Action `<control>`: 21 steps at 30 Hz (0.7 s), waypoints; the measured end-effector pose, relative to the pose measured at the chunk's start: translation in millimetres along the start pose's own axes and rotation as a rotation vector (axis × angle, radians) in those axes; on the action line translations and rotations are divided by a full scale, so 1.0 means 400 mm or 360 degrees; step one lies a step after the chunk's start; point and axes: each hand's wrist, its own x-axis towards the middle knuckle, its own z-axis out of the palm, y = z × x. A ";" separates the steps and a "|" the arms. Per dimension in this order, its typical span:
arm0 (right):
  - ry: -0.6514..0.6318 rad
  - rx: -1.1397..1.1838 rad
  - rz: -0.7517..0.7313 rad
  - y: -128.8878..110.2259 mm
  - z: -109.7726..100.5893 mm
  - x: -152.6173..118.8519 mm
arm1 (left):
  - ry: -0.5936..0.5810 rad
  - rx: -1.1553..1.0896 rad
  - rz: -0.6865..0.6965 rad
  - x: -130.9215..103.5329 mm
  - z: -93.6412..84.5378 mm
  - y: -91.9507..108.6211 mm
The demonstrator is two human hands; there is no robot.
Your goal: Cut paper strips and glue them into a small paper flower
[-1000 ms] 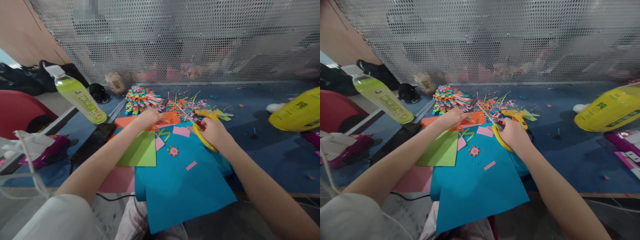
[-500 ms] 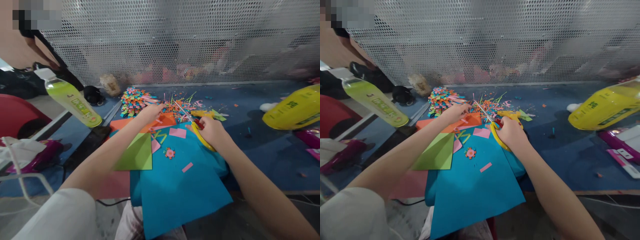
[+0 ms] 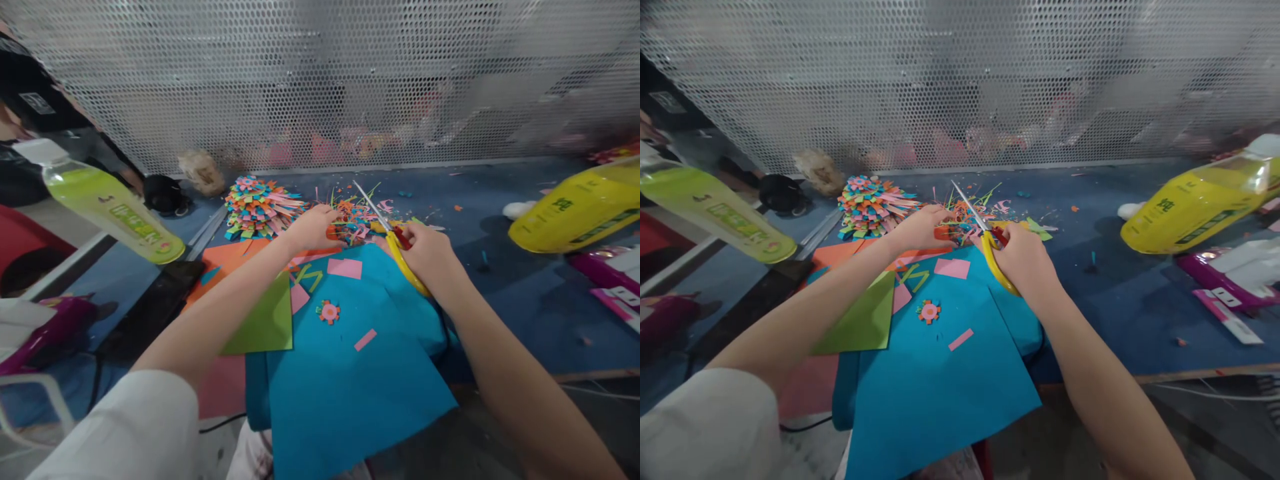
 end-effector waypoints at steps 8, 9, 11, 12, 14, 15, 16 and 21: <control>0.0071 0.0028 0.0072 0.007 -0.020 0.015 | -0.0112 -0.0163 -0.0067 0.071 0.049 -0.025; 0.0069 0.0032 0.0074 0.010 -0.018 0.016 | -0.0107 -0.0156 -0.0081 0.084 0.053 -0.029; 0.0062 0.0045 0.0089 0.015 -0.016 0.020 | -0.0085 -0.0122 -0.0125 0.107 0.059 -0.034; 0.0057 0.0051 0.0103 0.017 -0.015 0.021 | -0.0066 -0.0099 -0.0151 0.117 0.061 -0.036; 0.0042 0.0053 0.0141 0.020 -0.018 0.023 | -0.0015 -0.0057 -0.0205 0.132 0.058 -0.039; 0.0033 0.0046 0.0162 0.021 -0.020 0.025 | 0.0013 -0.0045 -0.0227 0.136 0.055 -0.039; 0.0019 0.0035 0.0186 0.022 -0.023 0.026 | 0.0040 -0.0038 -0.0246 0.138 0.050 -0.038; -0.0062 -0.0172 0.0429 0.034 -0.029 0.040 | 0.0201 -0.0033 -0.0295 0.110 0.024 0.006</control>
